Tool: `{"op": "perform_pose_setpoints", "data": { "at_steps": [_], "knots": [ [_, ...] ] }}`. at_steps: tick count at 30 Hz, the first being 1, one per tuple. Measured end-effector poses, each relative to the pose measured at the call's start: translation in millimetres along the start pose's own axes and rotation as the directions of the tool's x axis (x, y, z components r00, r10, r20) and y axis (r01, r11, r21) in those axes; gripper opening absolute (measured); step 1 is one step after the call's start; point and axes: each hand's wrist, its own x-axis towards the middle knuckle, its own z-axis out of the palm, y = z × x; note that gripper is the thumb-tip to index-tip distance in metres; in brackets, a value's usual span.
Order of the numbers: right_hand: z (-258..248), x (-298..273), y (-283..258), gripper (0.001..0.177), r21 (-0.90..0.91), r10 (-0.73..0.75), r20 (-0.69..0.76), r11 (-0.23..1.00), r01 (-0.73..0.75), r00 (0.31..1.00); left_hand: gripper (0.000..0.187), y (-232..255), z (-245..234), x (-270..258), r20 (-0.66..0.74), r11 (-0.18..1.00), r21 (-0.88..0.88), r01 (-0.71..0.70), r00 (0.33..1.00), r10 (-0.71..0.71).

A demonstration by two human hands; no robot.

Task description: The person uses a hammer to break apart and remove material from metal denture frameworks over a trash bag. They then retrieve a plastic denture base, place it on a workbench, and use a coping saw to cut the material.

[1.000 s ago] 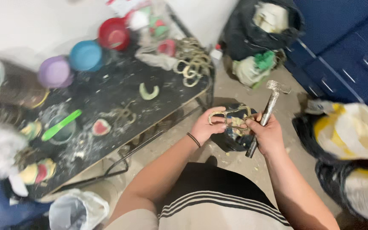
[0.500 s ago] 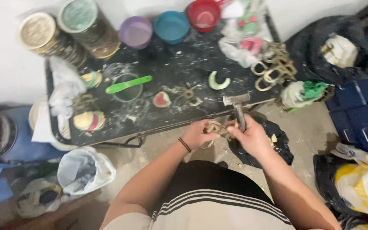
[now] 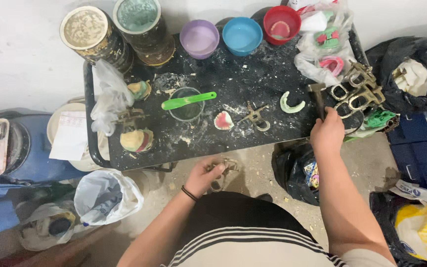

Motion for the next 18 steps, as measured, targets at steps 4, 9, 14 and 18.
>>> {"op": "perform_pose_setpoints", "data": {
  "at_steps": [4, 9, 14, 18],
  "knots": [
    [2, -1, -10, 0.04, -0.036, -0.049, -0.021, 0.998, 0.048, 0.999, 0.03, -11, -3, 19, -0.011, 0.997, -0.022, -0.076, 0.997, 0.076],
    [13, 4, 6, 0.041, -0.054, -0.069, -0.032, 0.996, 0.067, 0.997, 0.049, 57, 21, 14, -0.009, 0.994, -0.11, -0.006, 1.0, 0.005],
    [-7, -29, -25, 0.05, 0.044, -0.357, -0.152, 0.929, 0.367, 0.922, 0.048, 53, 45, 46, 0.114, 0.995, -0.097, -0.037, 0.992, 0.048],
    [-33, -87, -81, 0.038, 0.859, -0.609, 0.161, 0.473, 0.193, 0.777, 0.047, 85, 78, 55, 0.269, 0.991, -0.028, -0.131, 0.954, 0.134]
  ]
}}
